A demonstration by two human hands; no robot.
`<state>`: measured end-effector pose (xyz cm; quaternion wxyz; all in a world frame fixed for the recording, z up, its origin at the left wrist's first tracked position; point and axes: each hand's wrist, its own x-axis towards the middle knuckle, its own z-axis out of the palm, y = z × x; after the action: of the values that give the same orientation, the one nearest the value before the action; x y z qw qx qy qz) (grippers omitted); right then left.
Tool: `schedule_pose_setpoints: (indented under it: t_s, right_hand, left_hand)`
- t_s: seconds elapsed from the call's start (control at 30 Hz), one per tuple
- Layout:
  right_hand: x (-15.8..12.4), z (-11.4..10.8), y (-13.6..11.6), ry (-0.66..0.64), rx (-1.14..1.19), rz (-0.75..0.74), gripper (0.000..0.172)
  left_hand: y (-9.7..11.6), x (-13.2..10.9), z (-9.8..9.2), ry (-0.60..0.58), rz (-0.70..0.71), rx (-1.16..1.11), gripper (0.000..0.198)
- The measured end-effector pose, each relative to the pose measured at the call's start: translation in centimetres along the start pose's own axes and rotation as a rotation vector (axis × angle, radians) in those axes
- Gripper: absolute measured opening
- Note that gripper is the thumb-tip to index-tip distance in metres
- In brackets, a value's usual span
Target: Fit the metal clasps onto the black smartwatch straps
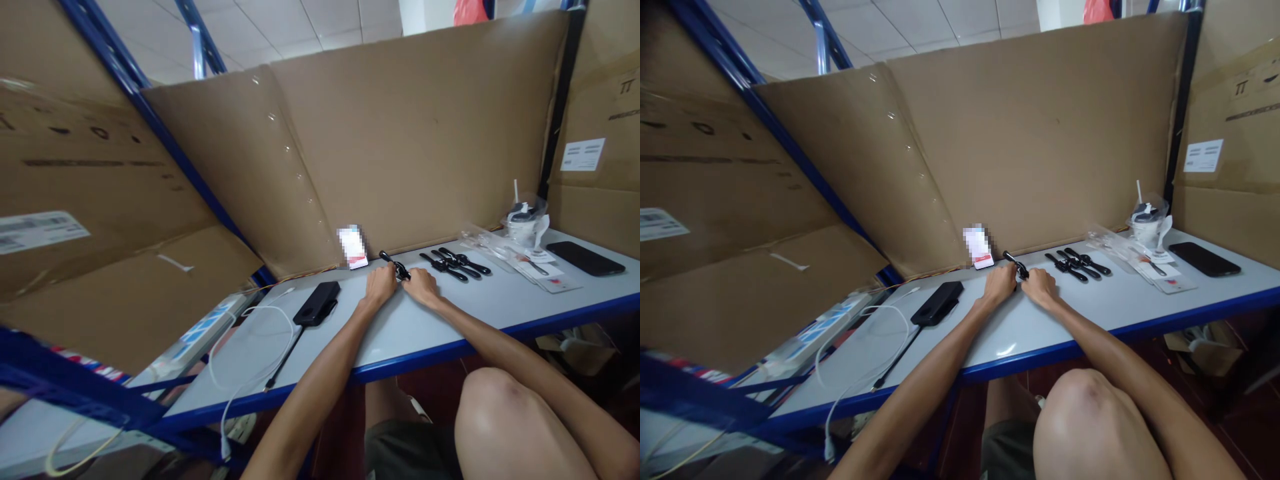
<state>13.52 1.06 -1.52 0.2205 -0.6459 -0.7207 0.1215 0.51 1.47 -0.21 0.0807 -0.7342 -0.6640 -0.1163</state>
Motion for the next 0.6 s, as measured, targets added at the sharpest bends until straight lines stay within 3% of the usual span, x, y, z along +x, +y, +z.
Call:
schedule_pose_setpoints:
  t_s: [0.17, 0.33, 0.6]
  right_hand:
    - [0.13, -0.03, 0.05, 0.015, 0.025, 0.036, 0.03]
    - [0.12, -0.12, 0.0, -0.007, -0.01, 0.018, 0.029]
    - [-0.28, -0.19, 0.06, 0.028, -0.021, -0.029, 0.03]
  left_hand:
    - [-0.03, -0.03, 0.33, -0.012, 0.06, -0.057, 0.032]
    - [0.27, -0.1, 0.27, 0.025, 0.024, -0.132, 0.036]
    - [-0.03, 0.19, 0.42, 0.031, -0.016, -0.221, 0.026]
